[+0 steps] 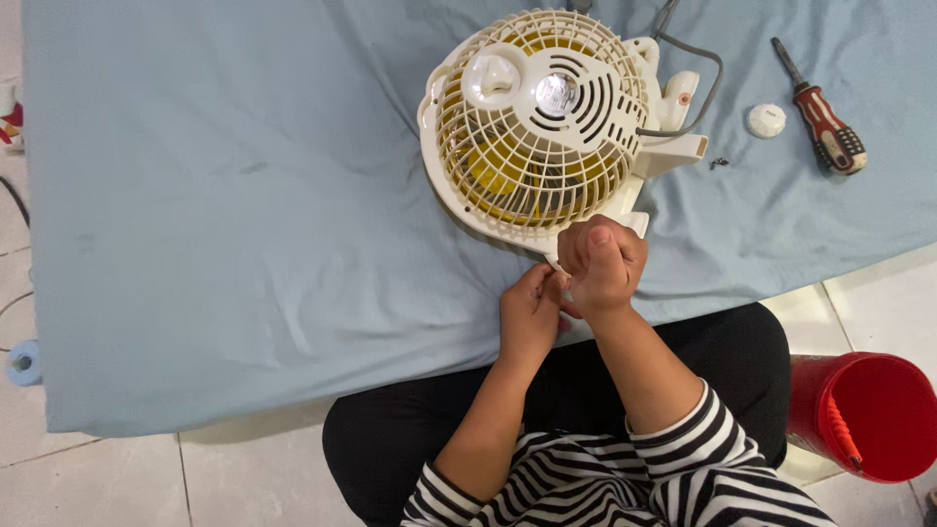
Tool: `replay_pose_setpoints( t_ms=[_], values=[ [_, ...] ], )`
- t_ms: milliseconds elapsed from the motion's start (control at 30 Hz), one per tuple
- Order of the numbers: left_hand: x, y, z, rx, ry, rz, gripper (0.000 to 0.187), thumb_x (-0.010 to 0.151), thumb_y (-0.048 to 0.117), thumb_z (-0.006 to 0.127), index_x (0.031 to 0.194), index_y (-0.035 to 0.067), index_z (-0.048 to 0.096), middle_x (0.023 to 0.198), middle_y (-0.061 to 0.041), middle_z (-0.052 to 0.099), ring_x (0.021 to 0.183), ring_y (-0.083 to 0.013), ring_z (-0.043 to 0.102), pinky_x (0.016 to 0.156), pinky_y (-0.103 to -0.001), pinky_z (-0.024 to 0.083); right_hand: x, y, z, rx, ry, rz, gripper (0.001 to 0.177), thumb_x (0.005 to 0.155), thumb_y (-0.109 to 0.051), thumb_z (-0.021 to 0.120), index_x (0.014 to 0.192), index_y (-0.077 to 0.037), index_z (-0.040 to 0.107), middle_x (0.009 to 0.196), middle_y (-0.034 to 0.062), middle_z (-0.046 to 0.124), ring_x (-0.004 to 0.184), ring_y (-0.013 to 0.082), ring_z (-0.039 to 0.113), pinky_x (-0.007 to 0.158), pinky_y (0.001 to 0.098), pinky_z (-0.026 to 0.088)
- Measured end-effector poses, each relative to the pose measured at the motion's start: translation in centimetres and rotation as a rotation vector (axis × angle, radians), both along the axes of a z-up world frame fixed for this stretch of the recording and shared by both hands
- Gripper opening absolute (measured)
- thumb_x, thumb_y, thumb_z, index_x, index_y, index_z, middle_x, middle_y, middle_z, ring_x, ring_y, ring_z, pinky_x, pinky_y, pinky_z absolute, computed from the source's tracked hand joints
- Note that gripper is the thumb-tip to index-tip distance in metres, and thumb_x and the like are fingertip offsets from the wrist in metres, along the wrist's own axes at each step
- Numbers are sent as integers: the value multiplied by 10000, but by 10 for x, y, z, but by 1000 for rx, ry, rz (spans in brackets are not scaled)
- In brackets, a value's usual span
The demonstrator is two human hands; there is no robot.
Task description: The person assembles a small electric fan by attaching the front grille to the fan body and securing it with multiple screws using a screwdriver. They tighten each screw in sequence while holding the fan steady.
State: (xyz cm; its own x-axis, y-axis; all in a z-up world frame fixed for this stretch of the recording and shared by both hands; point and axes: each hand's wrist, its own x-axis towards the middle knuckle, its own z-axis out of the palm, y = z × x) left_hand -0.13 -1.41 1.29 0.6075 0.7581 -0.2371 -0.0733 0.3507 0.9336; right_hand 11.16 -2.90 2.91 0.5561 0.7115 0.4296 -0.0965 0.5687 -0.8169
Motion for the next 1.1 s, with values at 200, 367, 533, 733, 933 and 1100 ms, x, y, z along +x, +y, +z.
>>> replay_pose_setpoints(
  t_ms=[200, 367, 533, 733, 933, 1100],
  values=[
    [-1, 1, -2, 21, 21, -2, 239, 1044, 176, 553, 1112, -15, 679, 850, -73, 729, 630, -140, 718, 461, -240, 497, -6, 4, 2, 7, 43, -105, 478, 1105, -295, 530, 705, -83, 380, 597, -2, 357, 508, 98, 303, 464, 297, 231],
    [-1, 2, -3, 20, -36, -9, 225, 1044, 160, 546, 1111, -18, 668, 897, -75, 724, 636, -142, 719, 463, -246, 503, -6, 5, 0, 16, 59, -143, 482, 1104, -309, 536, 702, -101, 369, 591, -12, 342, 500, 104, 306, 458, 298, 237],
    [-2, 2, 2, -25, -6, -49, 224, 1063, 166, 521, 1098, -12, 653, 942, -85, 747, 622, -134, 704, 483, -245, 519, 19, 0, -3, -34, 50, 184, 471, 1061, -334, 568, 694, -89, 404, 581, 0, 349, 501, 104, 300, 463, 296, 230],
    [-7, 2, 17, 34, -32, -57, 253, 1067, 181, 489, 1110, -11, 649, 961, -92, 765, 608, -137, 696, 485, -253, 513, 32, 9, 13, -187, -155, 529, 405, 999, -293, 577, 687, -63, 460, 645, 25, 428, 560, 123, 378, 513, 293, 325],
    [-9, 2, 25, 95, 15, -56, 290, 1072, 247, 484, 1115, 7, 642, 936, -88, 777, 602, -143, 713, 470, -254, 510, 47, 14, 88, -232, -470, 827, 180, 837, -151, 531, 774, -22, 639, 881, 118, 657, 923, 245, 639, 888, 373, 543],
    [-5, 3, 19, 92, 5, -51, 294, 1047, 238, 497, 1121, 8, 665, 922, -91, 785, 584, -154, 711, 440, -257, 493, 49, 35, 106, -191, -559, 914, 156, 742, -109, 515, 747, -14, 639, 982, 160, 658, 994, 279, 628, 918, 388, 530]
  ],
)
